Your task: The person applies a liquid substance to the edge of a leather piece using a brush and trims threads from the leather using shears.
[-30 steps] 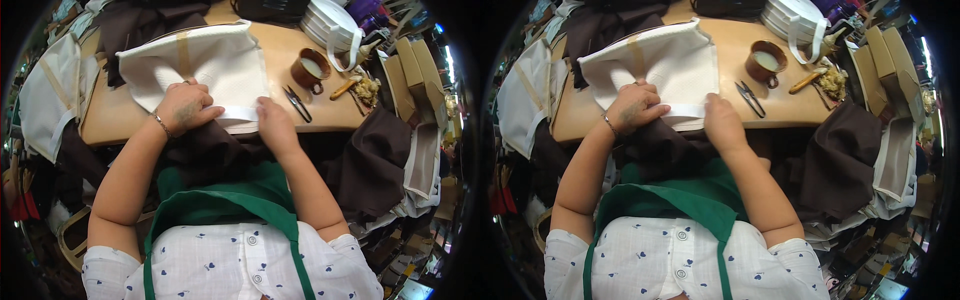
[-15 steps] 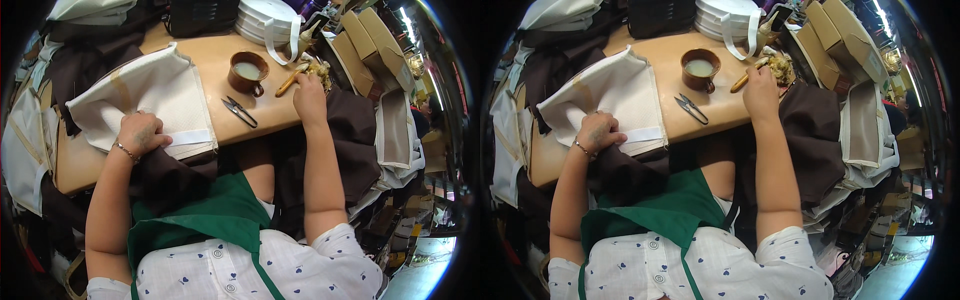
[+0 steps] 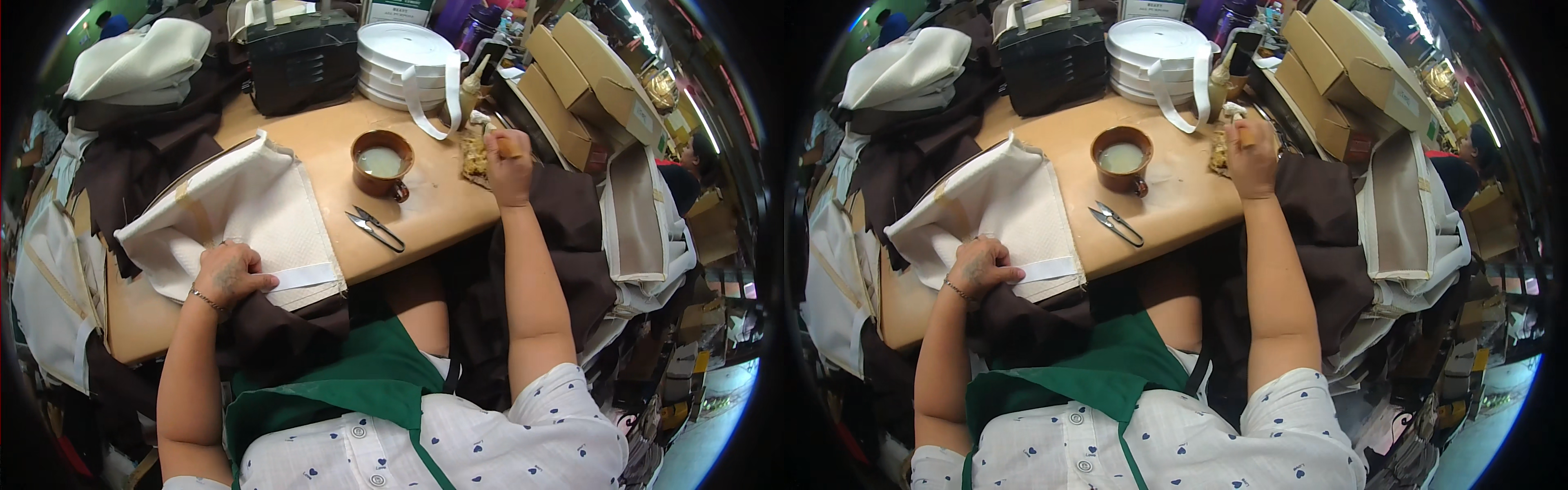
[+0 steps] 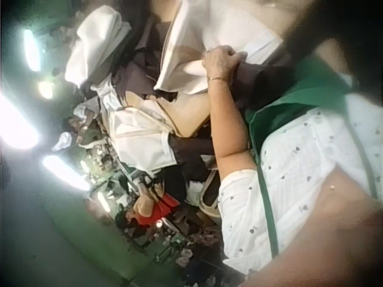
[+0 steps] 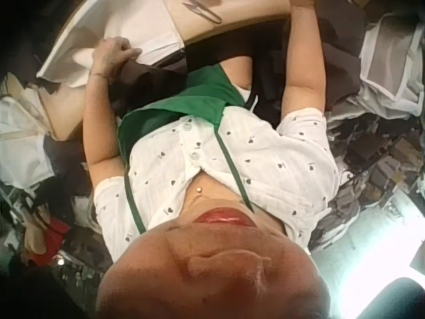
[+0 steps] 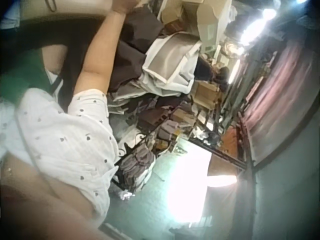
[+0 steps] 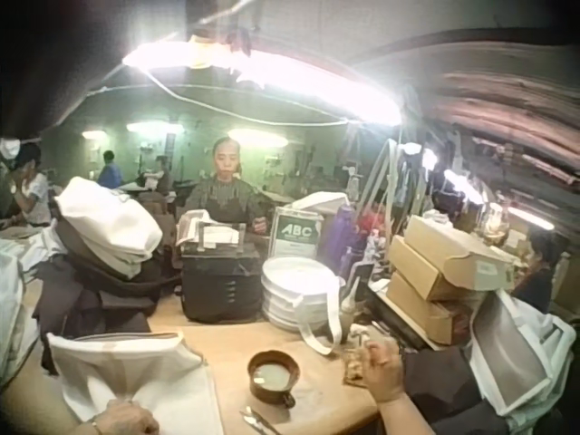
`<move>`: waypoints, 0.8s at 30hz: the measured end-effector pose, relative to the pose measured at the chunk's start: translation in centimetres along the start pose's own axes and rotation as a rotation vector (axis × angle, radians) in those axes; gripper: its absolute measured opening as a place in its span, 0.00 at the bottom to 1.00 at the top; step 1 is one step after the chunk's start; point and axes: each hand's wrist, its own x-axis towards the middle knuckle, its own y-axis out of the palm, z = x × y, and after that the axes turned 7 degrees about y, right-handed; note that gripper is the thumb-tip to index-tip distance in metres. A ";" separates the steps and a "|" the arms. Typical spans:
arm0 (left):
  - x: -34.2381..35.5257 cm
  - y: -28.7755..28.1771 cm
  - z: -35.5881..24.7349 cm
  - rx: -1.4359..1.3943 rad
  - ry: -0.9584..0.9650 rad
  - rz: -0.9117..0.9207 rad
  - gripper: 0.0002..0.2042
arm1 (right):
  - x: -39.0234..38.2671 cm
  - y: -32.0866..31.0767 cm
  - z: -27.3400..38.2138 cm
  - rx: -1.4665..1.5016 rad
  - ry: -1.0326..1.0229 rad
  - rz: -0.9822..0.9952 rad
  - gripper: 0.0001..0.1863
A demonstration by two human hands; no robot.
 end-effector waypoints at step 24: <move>10.6 2.6 -19.1 -0.477 0.533 -0.172 0.20 | 0.6 -13.0 5.7 1.128 0.641 -0.463 0.20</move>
